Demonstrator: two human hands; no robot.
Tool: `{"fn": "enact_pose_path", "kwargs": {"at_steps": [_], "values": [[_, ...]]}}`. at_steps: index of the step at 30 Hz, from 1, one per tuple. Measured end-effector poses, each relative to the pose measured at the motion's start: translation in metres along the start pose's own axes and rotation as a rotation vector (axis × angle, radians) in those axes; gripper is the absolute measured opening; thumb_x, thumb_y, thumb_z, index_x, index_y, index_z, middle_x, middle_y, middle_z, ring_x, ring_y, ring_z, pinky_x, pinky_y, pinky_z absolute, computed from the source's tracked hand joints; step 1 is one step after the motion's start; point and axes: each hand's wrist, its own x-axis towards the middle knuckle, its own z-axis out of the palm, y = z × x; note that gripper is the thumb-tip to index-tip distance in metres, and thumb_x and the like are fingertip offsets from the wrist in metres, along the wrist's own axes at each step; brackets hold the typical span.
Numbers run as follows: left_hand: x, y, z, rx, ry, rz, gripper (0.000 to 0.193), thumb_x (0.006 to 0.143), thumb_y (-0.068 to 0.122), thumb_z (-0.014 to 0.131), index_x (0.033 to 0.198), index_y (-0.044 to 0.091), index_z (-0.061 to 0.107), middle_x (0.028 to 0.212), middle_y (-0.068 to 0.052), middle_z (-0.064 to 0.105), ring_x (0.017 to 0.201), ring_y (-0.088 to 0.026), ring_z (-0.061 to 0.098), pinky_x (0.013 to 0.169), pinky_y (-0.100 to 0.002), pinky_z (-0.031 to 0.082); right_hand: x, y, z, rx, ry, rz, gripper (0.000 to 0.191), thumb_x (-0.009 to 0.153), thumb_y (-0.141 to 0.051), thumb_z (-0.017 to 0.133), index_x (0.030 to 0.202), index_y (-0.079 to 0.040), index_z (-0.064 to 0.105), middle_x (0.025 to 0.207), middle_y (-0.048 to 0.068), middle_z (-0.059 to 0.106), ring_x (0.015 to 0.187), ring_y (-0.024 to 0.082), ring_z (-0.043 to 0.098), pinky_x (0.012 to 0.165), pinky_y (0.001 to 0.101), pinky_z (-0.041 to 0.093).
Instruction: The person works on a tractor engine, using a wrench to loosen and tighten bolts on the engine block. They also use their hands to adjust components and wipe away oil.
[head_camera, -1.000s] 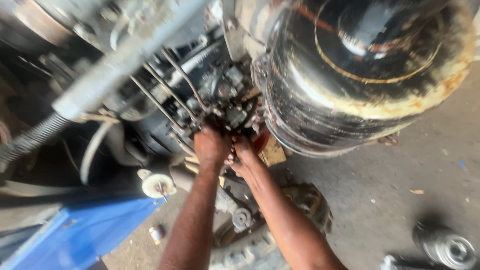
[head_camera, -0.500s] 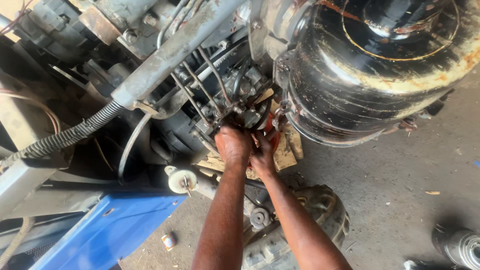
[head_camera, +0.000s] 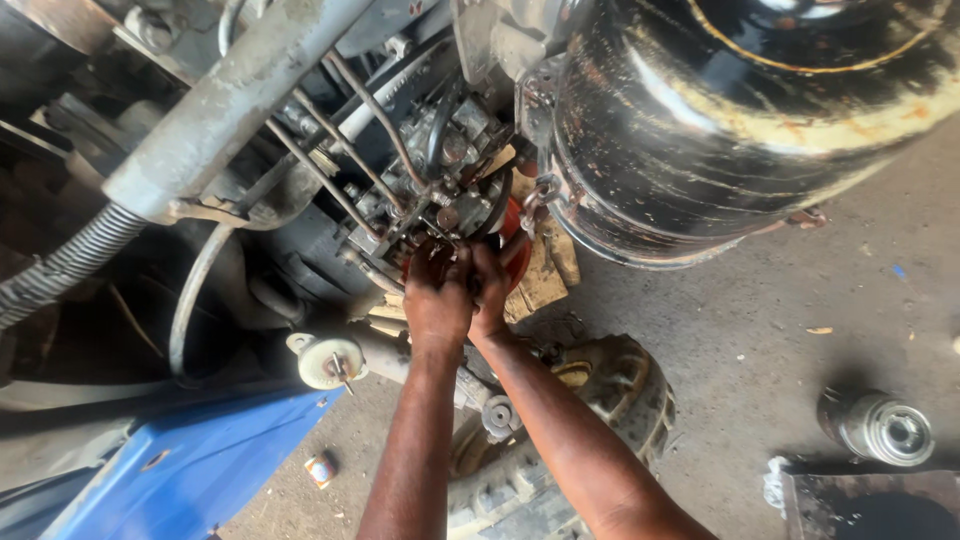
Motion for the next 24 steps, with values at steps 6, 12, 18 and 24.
{"fn": "enact_pose_path", "kwargs": {"at_steps": [6,12,18,24], "values": [[0.005,0.003,0.005,0.022,0.053,0.154,0.042,0.099,0.018,0.058,0.139,0.007,0.059,0.129,-0.018,0.072,0.109,-0.026,0.073,0.094,-0.037,0.056,0.024,0.004,0.002,1.446,0.086,0.897,0.034,0.108,-0.009,0.068,0.136,-0.024,0.055,0.103,0.008,0.059,0.085,0.018,0.06,0.075,0.0341,0.055],[0.008,-0.004,0.011,-0.052,-0.005,-0.041,0.047,0.097,0.017,0.048,0.144,0.012,0.053,0.129,-0.017,0.067,0.106,-0.029,0.074,0.088,-0.043,0.064,0.052,0.001,-0.045,1.408,-0.582,0.923,0.033,0.103,-0.016,0.053,0.126,0.009,0.052,0.1,0.017,0.067,0.077,0.017,0.069,0.066,0.0285,0.063],[0.016,0.01,0.023,-0.118,0.1,-0.04,0.049,0.096,0.014,0.053,0.144,0.004,0.05,0.127,-0.021,0.069,0.105,-0.028,0.073,0.091,-0.042,0.062,0.055,-0.002,-0.02,0.886,-0.271,1.262,0.031,0.104,-0.02,0.045,0.114,0.0,0.067,0.096,0.009,0.07,0.076,0.013,0.064,0.064,0.0237,0.061],[0.014,0.012,0.019,-0.323,0.074,-0.084,0.046,0.094,0.012,0.057,0.139,0.001,0.058,0.122,-0.019,0.072,0.098,-0.026,0.074,0.085,-0.039,0.062,0.031,-0.002,-0.037,0.388,-0.301,0.101,0.029,0.085,-0.015,0.072,0.109,-0.001,0.062,0.101,0.01,0.068,0.091,0.019,0.068,0.076,0.0335,0.06]]}}
